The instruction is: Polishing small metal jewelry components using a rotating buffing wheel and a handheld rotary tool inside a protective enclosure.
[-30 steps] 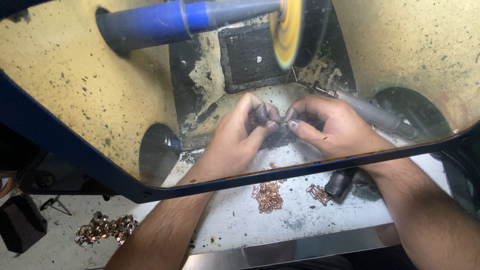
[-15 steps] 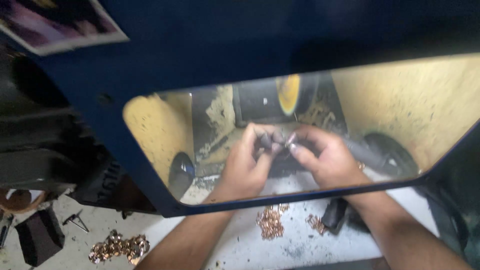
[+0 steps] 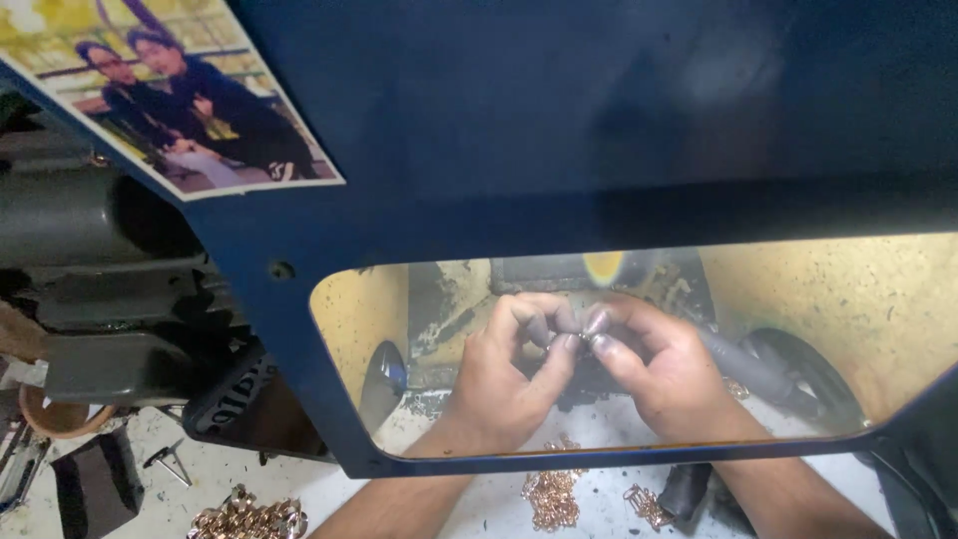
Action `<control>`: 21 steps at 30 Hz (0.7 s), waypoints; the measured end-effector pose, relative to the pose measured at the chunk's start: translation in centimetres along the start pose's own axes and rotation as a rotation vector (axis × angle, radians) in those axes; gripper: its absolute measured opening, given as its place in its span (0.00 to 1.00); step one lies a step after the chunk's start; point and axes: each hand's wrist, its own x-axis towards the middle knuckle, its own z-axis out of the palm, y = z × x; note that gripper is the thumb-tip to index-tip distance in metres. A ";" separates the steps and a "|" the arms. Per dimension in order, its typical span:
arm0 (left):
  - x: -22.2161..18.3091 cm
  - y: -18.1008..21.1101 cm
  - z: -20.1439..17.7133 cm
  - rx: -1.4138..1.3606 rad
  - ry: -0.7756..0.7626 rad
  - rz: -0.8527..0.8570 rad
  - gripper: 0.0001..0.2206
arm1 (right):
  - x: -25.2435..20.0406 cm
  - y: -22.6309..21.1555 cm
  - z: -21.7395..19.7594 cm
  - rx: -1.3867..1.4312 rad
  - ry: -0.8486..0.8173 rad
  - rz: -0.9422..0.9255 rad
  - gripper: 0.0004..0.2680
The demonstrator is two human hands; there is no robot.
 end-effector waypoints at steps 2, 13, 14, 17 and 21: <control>0.1 0.3 0.3 -0.028 0.024 -0.073 0.07 | -0.1 0.3 -0.2 -0.026 0.017 -0.064 0.04; 1.0 0.4 1.5 -0.466 0.076 -0.464 0.15 | 0.2 0.7 -0.5 -0.216 0.139 -0.135 0.06; 1.1 0.5 1.4 -0.463 0.075 -0.475 0.15 | 0.1 0.7 -0.4 -0.211 0.137 -0.125 0.06; 0.9 0.6 1.0 -0.332 0.085 -0.447 0.14 | 0.0 0.7 -0.1 -0.187 0.132 -0.143 0.06; 0.3 -0.5 0.8 -0.228 0.051 -0.294 0.14 | -0.2 0.2 0.0 -0.127 0.137 -0.234 0.05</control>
